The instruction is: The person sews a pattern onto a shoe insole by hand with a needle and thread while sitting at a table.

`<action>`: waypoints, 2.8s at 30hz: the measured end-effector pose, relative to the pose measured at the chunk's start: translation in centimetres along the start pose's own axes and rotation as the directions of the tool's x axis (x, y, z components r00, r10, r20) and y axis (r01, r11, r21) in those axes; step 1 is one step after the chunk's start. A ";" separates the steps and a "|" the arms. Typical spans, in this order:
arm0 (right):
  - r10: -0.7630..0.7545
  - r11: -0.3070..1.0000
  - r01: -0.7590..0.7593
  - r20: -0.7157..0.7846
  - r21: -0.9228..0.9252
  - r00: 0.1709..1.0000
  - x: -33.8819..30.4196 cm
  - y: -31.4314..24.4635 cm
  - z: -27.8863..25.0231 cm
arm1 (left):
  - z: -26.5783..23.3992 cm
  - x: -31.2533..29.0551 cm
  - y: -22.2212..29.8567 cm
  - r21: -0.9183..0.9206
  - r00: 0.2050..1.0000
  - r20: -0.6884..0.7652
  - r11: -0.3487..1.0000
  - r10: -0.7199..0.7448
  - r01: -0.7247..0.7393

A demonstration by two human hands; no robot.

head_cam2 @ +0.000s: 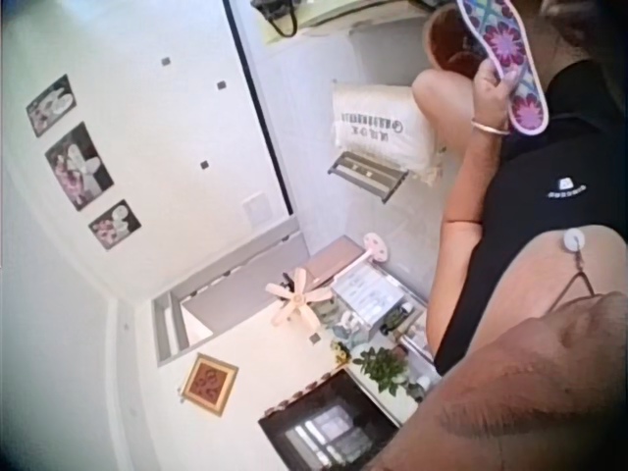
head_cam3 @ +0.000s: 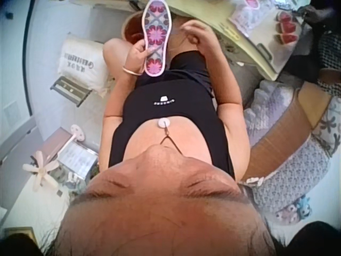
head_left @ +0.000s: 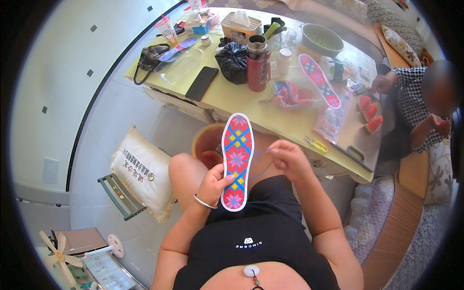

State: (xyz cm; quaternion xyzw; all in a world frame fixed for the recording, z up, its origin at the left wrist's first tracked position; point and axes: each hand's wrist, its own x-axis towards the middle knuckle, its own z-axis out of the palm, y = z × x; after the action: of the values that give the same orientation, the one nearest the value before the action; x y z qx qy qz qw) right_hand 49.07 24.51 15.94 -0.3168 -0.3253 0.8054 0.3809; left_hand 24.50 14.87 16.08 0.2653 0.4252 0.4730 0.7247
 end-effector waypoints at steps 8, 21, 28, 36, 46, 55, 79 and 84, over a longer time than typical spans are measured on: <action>-0.246 0.884 0.285 -0.149 0.371 0.958 -1.1 -2.9 -5.8 | -2.4 0.4 -1.1 0.002 0.988 -0.114 0.995 0.102 -0.103; -0.468 0.492 0.075 -0.191 -0.867 0.863 -3.8 0.3 -5.0 | -8.6 -5.1 -0.4 -0.275 0.928 -0.222 0.894 0.299 -0.354; -0.421 0.522 -0.061 -0.319 -0.851 0.849 -6.8 -0.3 -7.0 | -7.2 -4.3 -0.7 -0.298 0.961 -0.064 0.914 0.268 -0.275; -0.761 0.649 0.496 -0.482 -0.577 0.435 -6.6 -6.9 -6.8 | 0.2 -1.6 2.1 -0.073 0.969 -0.178 0.979 0.173 -0.188; -0.261 0.841 0.238 0.021 -0.485 0.965 -2.4 1.0 4.0 | 2.4 -1.0 1.6 -0.218 0.982 -0.148 0.964 0.119 -0.150; -0.152 0.796 0.212 0.153 -0.567 0.977 0.7 5.1 5.2 | 1.3 -1.6 1.3 -0.237 0.972 -0.196 0.956 0.127 -0.173; -0.153 0.879 0.245 0.245 -0.409 0.957 1.9 8.1 5.3 | 1.2 -1.7 1.7 -0.146 0.977 -0.209 0.987 0.032 -0.064; -0.168 0.887 0.259 0.254 -0.383 0.952 1.8 8.3 5.3 | 1.3 -1.7 1.9 -0.103 0.978 -0.203 0.993 0.039 -0.061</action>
State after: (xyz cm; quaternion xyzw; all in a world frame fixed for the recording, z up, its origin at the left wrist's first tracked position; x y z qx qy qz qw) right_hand 40.79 20.36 12.25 -0.2634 -0.5598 0.7009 0.3549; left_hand 24.40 14.08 18.82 0.1873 0.4630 0.5378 0.6792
